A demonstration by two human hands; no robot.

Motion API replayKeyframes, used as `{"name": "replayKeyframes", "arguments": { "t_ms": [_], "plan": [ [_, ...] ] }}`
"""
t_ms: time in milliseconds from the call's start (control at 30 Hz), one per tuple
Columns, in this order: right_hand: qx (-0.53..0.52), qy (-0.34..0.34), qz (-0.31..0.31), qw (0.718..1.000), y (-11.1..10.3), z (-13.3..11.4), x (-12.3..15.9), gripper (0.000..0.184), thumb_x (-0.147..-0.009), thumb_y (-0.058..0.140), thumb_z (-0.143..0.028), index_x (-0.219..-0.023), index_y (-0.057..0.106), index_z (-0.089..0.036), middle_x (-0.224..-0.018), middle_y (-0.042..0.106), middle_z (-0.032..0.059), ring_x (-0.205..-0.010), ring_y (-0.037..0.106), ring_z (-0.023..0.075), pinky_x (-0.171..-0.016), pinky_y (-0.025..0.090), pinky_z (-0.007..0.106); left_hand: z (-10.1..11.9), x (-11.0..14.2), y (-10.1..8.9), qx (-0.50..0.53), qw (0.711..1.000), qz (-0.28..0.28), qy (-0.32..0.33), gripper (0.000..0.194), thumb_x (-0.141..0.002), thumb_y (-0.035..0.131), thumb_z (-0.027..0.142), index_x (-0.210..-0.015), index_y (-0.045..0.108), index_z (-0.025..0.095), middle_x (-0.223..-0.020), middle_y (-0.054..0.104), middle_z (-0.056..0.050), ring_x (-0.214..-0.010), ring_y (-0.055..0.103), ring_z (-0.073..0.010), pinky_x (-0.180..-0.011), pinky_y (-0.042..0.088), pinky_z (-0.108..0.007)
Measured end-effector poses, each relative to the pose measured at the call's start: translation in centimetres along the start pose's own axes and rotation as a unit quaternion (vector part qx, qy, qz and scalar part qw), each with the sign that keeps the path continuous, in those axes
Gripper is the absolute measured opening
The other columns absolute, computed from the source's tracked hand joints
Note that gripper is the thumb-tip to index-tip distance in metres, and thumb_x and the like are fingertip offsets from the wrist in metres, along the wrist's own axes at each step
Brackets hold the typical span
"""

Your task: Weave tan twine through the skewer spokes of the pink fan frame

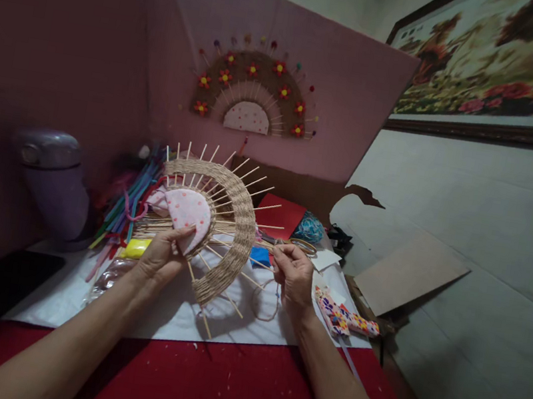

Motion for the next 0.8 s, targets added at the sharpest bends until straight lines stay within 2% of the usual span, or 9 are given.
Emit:
{"name": "replayKeyframes", "arguments": {
  "t_ms": [100,200,367,467,667,800],
  "plan": [
    [-0.029,0.043,-0.001,0.999,0.1,0.4,-0.1,0.022,-0.064,0.070,-0.030,-0.069,0.054,-0.016,-0.042,0.034,-0.0107,-0.035,0.020,0.0022,-0.034,0.012,0.017,-0.1,0.1,0.1,-0.001,1.000,-0.008,-0.003,0.026,-0.066,0.053,-0.005,-0.084,0.066,0.009,-0.070,0.070,-0.007,-0.061,0.065,-0.0165,-0.058,0.056,-0.027],
    [-0.036,0.055,-0.001,0.998,0.2,0.5,0.0,0.022,-0.063,0.070,-0.029,-0.069,0.054,-0.016,-0.042,0.032,-0.0114,-0.035,0.018,0.0017,-0.034,0.011,0.017,-0.1,0.0,0.2,0.001,1.000,-0.009,-0.003,0.025,-0.067,0.052,-0.006,-0.083,0.066,0.009,-0.070,0.070,-0.007,-0.061,0.065,-0.0159,-0.059,0.056,-0.026],
    [-0.015,-0.003,0.012,1.000,0.0,-0.3,0.1,0.024,-0.067,0.069,-0.032,-0.082,0.055,-0.018,-0.047,0.044,-0.0084,-0.037,0.029,0.0032,-0.034,0.016,0.016,0.0,-0.1,0.2,0.003,1.000,-0.019,-0.001,0.025,-0.067,0.052,-0.005,-0.084,0.066,0.008,-0.073,0.070,-0.008,-0.063,0.066,-0.0170,-0.060,0.056,-0.026],
    [0.010,-0.034,0.002,0.999,0.2,-0.7,0.3,0.020,-0.073,0.064,-0.035,-0.079,0.054,-0.019,-0.048,0.049,-0.0067,-0.037,0.031,0.0040,-0.034,0.018,0.016,0.1,-0.1,0.1,0.003,1.000,-0.015,-0.004,0.026,-0.067,0.053,-0.005,-0.085,0.066,0.009,-0.073,0.070,-0.007,-0.064,0.066,-0.0169,-0.061,0.055,-0.026],
    [0.018,-0.030,-0.030,0.999,0.7,-0.7,0.5,0.027,-0.079,0.055,-0.039,-0.069,0.056,-0.015,-0.047,0.050,-0.0038,-0.036,0.027,0.0035,-0.035,0.016,0.018,0.2,0.1,0.3,-0.005,1.000,-0.016,-0.002,0.027,-0.067,0.053,-0.005,-0.086,0.066,0.008,-0.073,0.070,-0.008,-0.063,0.065,-0.0170,-0.060,0.056,-0.027],
    [0.003,-0.022,-0.021,1.000,0.6,-0.7,0.5,0.021,-0.076,0.060,-0.036,-0.079,0.057,-0.015,-0.047,0.052,-0.0049,-0.035,0.028,0.0032,-0.035,0.016,0.017,0.1,0.2,0.4,-0.007,1.000,-0.016,-0.004,0.027,-0.067,0.052,-0.005,-0.085,0.066,0.009,-0.071,0.070,-0.007,-0.061,0.065,-0.0162,-0.059,0.056,-0.026]
  ]
}}
Point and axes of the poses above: each hand's wrist, its own x-axis away from the middle knuckle, its own y-axis out of the palm, z = x × y, the point moved 9 cm from there along -x, towards the middle knuckle
